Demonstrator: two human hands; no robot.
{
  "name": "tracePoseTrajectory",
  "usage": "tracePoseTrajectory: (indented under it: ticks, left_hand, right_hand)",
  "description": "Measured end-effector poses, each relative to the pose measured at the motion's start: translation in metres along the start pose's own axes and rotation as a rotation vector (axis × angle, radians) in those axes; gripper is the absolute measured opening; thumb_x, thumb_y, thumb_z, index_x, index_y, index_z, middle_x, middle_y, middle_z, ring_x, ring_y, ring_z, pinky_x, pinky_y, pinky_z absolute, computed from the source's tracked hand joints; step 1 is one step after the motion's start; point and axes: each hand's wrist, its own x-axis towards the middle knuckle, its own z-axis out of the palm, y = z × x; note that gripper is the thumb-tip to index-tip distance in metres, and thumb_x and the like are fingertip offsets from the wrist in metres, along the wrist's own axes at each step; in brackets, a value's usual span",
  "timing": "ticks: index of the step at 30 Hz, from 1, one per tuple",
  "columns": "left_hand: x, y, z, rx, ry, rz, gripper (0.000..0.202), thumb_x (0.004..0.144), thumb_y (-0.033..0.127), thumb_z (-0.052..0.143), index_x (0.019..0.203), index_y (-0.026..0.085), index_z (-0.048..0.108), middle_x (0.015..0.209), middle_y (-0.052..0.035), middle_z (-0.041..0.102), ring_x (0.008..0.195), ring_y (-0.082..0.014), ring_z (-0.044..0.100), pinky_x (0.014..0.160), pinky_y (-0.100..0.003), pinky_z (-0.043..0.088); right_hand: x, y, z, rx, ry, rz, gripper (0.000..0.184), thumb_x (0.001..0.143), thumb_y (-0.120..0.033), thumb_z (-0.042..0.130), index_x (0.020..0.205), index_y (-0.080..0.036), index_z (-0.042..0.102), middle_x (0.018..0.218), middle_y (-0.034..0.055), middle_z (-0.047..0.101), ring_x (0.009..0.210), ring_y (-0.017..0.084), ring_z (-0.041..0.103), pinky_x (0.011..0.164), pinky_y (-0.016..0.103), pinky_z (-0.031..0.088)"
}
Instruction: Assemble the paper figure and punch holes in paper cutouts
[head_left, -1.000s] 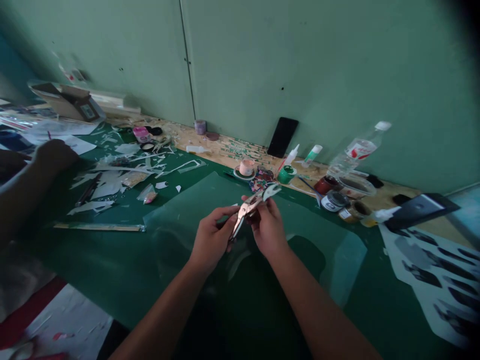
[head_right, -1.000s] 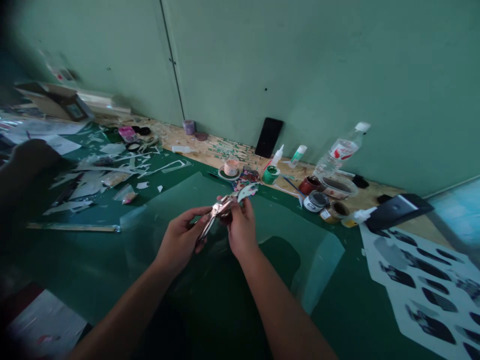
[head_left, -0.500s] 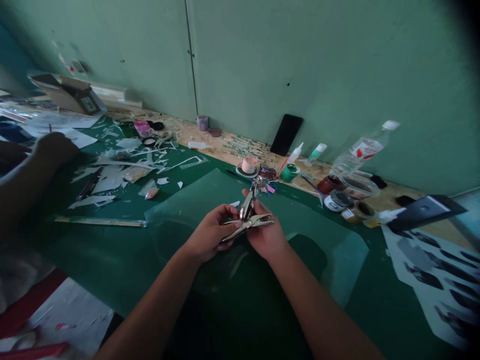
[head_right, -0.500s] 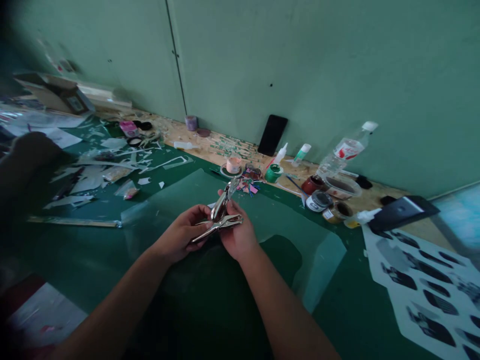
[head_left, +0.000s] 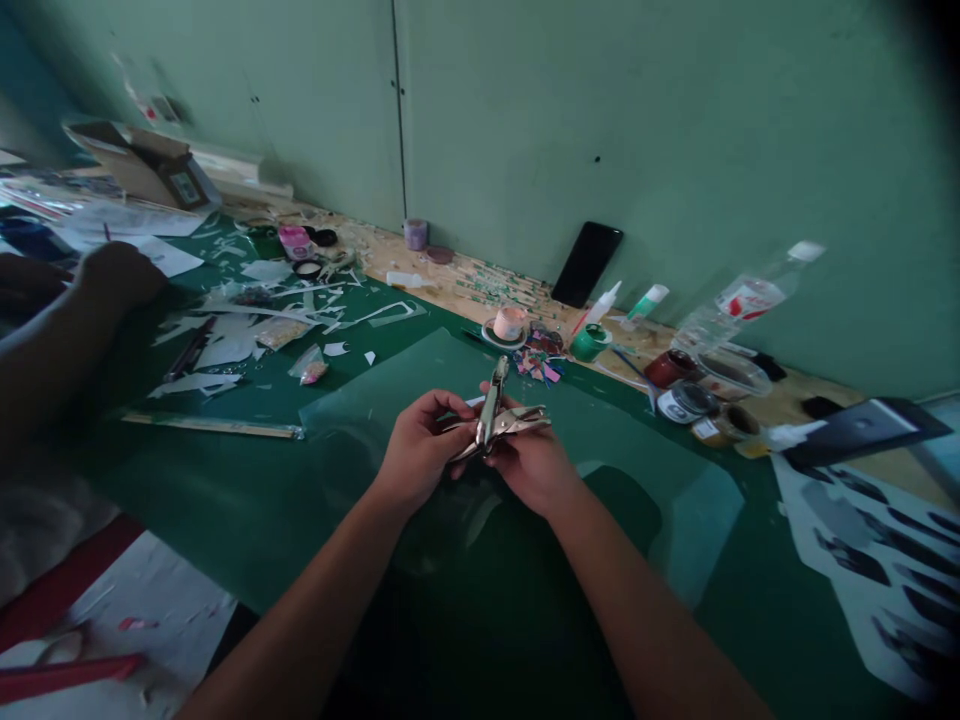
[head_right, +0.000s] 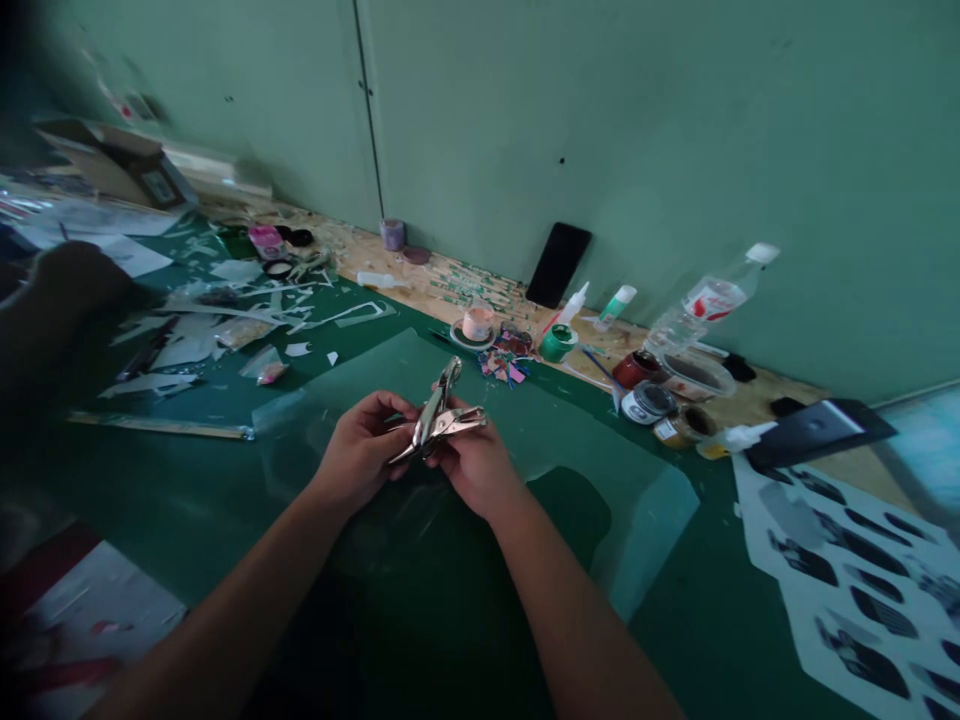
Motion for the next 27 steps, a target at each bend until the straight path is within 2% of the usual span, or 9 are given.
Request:
tracePoseTrajectory:
  ticks: [3, 6, 8, 11, 13, 15, 19, 22, 27]
  left_hand:
    - [0.0, 0.0, 0.0, 0.052, 0.038, 0.031, 0.025, 0.075, 0.023, 0.074, 0.085, 0.017, 0.053, 0.06, 0.0021, 0.063, 0.043, -0.0105, 0.058, 0.034, -0.017, 0.041]
    - [-0.001, 0.0, 0.001, 0.151, 0.111, 0.058, 0.023, 0.076, 0.025, 0.072, 0.084, 0.018, 0.052, 0.055, 0.0044, 0.061, 0.037, -0.0097, 0.054, 0.033, -0.018, 0.039]
    - [-0.002, 0.0, 0.001, 0.253, 0.15, 0.088, 0.022, 0.075, 0.025, 0.073, 0.083, 0.018, 0.053, 0.058, 0.0042, 0.062, 0.037, -0.0087, 0.053, 0.034, -0.018, 0.04]
    - [-0.002, -0.001, 0.0, 0.424, 0.207, 0.211, 0.018, 0.072, 0.02, 0.074, 0.079, 0.017, 0.058, 0.075, -0.0001, 0.067, 0.057, -0.0104, 0.062, 0.05, -0.02, 0.05]
    - [-0.002, -0.003, -0.001, 0.502, 0.226, 0.29, 0.013, 0.071, 0.016, 0.072, 0.078, 0.017, 0.061, 0.084, -0.0022, 0.068, 0.073, -0.013, 0.066, 0.066, -0.023, 0.054]
    - [-0.002, -0.004, -0.003, 0.529, 0.218, 0.327, 0.008, 0.073, 0.015, 0.069, 0.079, 0.017, 0.064, 0.087, -0.0033, 0.069, 0.081, -0.0147, 0.067, 0.075, -0.026, 0.054]
    - [-0.002, -0.006, -0.006, 0.493, 0.193, 0.27, 0.012, 0.082, 0.022, 0.063, 0.092, 0.017, 0.067, 0.092, -0.0052, 0.07, 0.08, -0.0158, 0.066, 0.073, -0.027, 0.053]
    - [-0.003, -0.005, -0.006, 0.616, 0.238, 0.241, 0.022, 0.085, 0.031, 0.061, 0.102, 0.017, 0.066, 0.089, -0.0051, 0.07, 0.078, -0.0161, 0.065, 0.069, -0.027, 0.051]
    - [-0.006, 0.0, 0.002, 1.009, 0.218, 0.251, 0.029, 0.09, 0.041, 0.053, 0.078, 0.017, 0.063, 0.062, 0.0004, 0.061, 0.058, -0.0123, 0.054, 0.057, -0.024, 0.038]
  right_hand:
    - [-0.002, -0.004, -0.001, 0.046, -0.065, 0.099, 0.028, 0.071, -0.02, 0.066, 0.098, -0.021, 0.067, 0.082, 0.0017, 0.068, 0.063, 0.014, 0.059, 0.049, 0.024, 0.045]
    - [-0.005, -0.007, 0.0, 0.053, -0.187, 0.175, 0.03, 0.07, -0.032, 0.064, 0.097, -0.02, 0.067, 0.08, 0.0042, 0.067, 0.067, 0.019, 0.061, 0.058, 0.032, 0.05]
    - [-0.007, -0.006, 0.003, 0.036, -0.209, 0.184, 0.036, 0.073, -0.042, 0.067, 0.102, -0.022, 0.065, 0.081, 0.0032, 0.067, 0.068, 0.019, 0.061, 0.061, 0.033, 0.052]
    - [-0.009, 0.0, 0.006, -0.053, -0.1, 0.153, 0.04, 0.073, -0.042, 0.076, 0.108, -0.026, 0.064, 0.092, 0.0014, 0.066, 0.072, 0.015, 0.062, 0.059, 0.026, 0.052]
    - [-0.009, 0.004, 0.007, -0.112, -0.033, 0.152, 0.035, 0.072, -0.034, 0.08, 0.102, -0.023, 0.066, 0.095, 0.0019, 0.066, 0.076, 0.014, 0.063, 0.061, 0.025, 0.054]
    - [-0.009, 0.006, 0.008, -0.127, 0.004, 0.155, 0.03, 0.071, -0.03, 0.081, 0.096, -0.019, 0.068, 0.092, 0.0028, 0.066, 0.077, 0.014, 0.063, 0.065, 0.027, 0.056]
    - [-0.005, 0.004, 0.008, -0.069, 0.084, 0.13, 0.026, 0.069, -0.029, 0.08, 0.089, -0.016, 0.068, 0.078, 0.0014, 0.065, 0.067, 0.013, 0.062, 0.057, 0.024, 0.052]
    - [-0.002, 0.002, 0.006, -0.016, 0.13, 0.126, 0.026, 0.066, -0.028, 0.08, 0.085, -0.017, 0.065, 0.069, -0.0016, 0.062, 0.055, 0.01, 0.056, 0.045, 0.02, 0.042]
    - [0.001, 0.001, 0.004, -0.045, 0.203, 0.164, 0.021, 0.069, -0.033, 0.071, 0.078, -0.017, 0.063, 0.056, -0.005, 0.054, 0.046, 0.007, 0.046, 0.039, 0.018, 0.034]
